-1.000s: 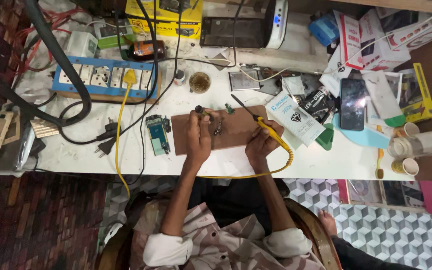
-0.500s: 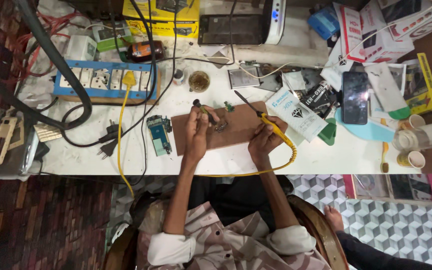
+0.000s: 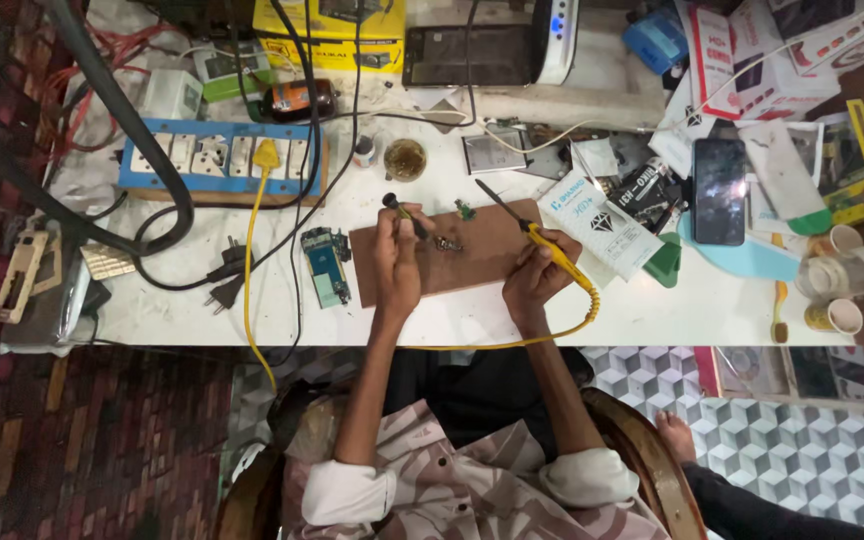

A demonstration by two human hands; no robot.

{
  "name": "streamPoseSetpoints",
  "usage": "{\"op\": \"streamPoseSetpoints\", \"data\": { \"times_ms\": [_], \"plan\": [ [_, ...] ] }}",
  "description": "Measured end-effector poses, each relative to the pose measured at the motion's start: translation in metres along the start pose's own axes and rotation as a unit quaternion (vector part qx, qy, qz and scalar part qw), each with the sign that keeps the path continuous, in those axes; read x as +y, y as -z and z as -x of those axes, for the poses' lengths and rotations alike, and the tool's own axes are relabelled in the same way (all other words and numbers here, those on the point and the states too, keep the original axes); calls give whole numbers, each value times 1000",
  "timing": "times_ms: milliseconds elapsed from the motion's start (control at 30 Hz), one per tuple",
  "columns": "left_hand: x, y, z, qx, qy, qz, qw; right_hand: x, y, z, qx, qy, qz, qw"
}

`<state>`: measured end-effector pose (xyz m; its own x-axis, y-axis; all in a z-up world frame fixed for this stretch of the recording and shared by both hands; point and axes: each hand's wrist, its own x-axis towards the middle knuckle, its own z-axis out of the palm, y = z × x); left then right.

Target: The person uses a soldering iron and tweezers to work on a small electronic component on a brown mat. They repeatedly apply heat and adjust the component, occasionally dipping the iron tip into a small container.

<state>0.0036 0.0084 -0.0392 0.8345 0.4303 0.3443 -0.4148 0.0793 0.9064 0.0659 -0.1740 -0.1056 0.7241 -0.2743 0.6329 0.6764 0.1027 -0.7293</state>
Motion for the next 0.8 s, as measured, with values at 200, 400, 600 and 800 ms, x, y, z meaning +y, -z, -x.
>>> {"op": "streamPoseSetpoints", "data": {
  "times_ms": [200,400,600,800],
  "plan": [
    [-7,0,-7,61,5,61,996,-3,-5,-4,-2,1,-4,1000],
    [-9,-5,-11,17,35,32,999,-10,-2,-7,22,8,35,999],
    [-1,-4,-6,-43,-1,-57,997,-9,-5,-6,24,21,34,999],
    [-5,-4,-20,-18,35,34,999,-6,-4,-7,11,19,28,999]
  ]
}}
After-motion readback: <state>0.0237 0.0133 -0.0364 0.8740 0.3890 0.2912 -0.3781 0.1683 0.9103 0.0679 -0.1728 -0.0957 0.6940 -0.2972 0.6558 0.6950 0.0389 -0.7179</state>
